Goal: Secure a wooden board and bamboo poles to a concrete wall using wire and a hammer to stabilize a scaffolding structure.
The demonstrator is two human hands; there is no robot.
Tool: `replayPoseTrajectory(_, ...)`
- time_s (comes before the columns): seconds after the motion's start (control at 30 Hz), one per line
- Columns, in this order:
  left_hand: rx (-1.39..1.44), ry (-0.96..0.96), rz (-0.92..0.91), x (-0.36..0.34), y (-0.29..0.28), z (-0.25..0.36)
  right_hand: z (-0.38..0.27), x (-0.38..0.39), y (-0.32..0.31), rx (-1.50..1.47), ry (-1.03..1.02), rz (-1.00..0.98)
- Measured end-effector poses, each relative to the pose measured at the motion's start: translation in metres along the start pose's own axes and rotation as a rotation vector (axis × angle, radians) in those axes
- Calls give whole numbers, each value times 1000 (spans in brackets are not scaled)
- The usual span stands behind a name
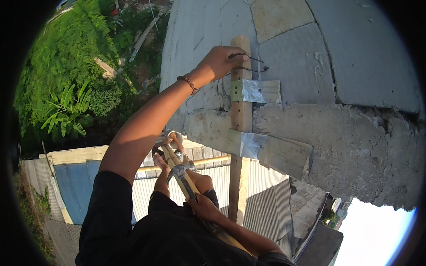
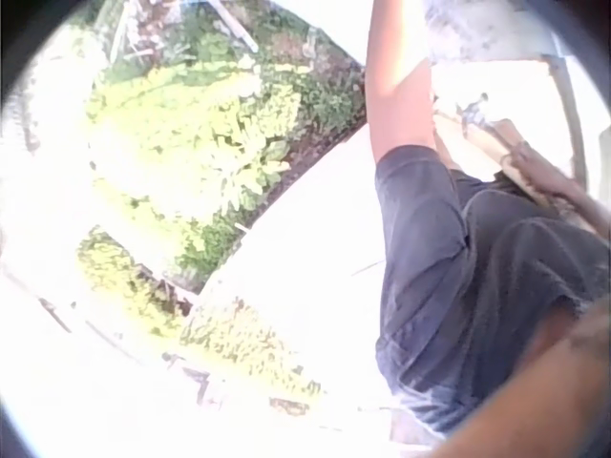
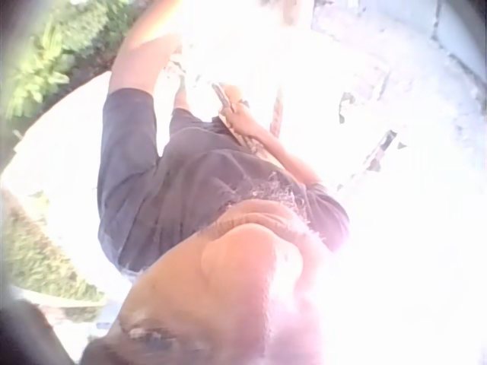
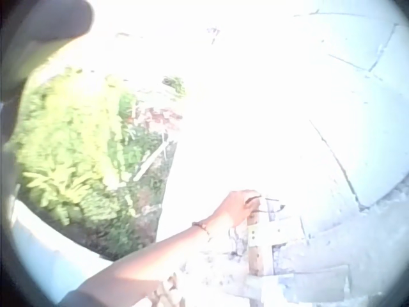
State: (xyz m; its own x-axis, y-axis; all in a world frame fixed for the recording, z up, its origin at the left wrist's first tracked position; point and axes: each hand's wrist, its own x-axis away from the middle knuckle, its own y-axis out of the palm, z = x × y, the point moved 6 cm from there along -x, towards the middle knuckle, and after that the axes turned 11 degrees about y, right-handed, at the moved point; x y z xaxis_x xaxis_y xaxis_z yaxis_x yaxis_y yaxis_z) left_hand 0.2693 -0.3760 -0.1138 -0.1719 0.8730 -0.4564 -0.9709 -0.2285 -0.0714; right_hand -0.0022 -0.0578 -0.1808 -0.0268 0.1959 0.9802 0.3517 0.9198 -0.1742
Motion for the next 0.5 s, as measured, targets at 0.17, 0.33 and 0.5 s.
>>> replayPoseTrajectory(0.17,-2,-30,35,1,1,-2,-4,7,-1,-6,60,-21)
replayPoseTrajectory(0.33,-45,11,66,2,1,-2,-10,12,-6,-52,60,-22)
replayPoseTrajectory(0.5,-43,40,103,3,5,-6,-18,20,-15,-40,95,-41)
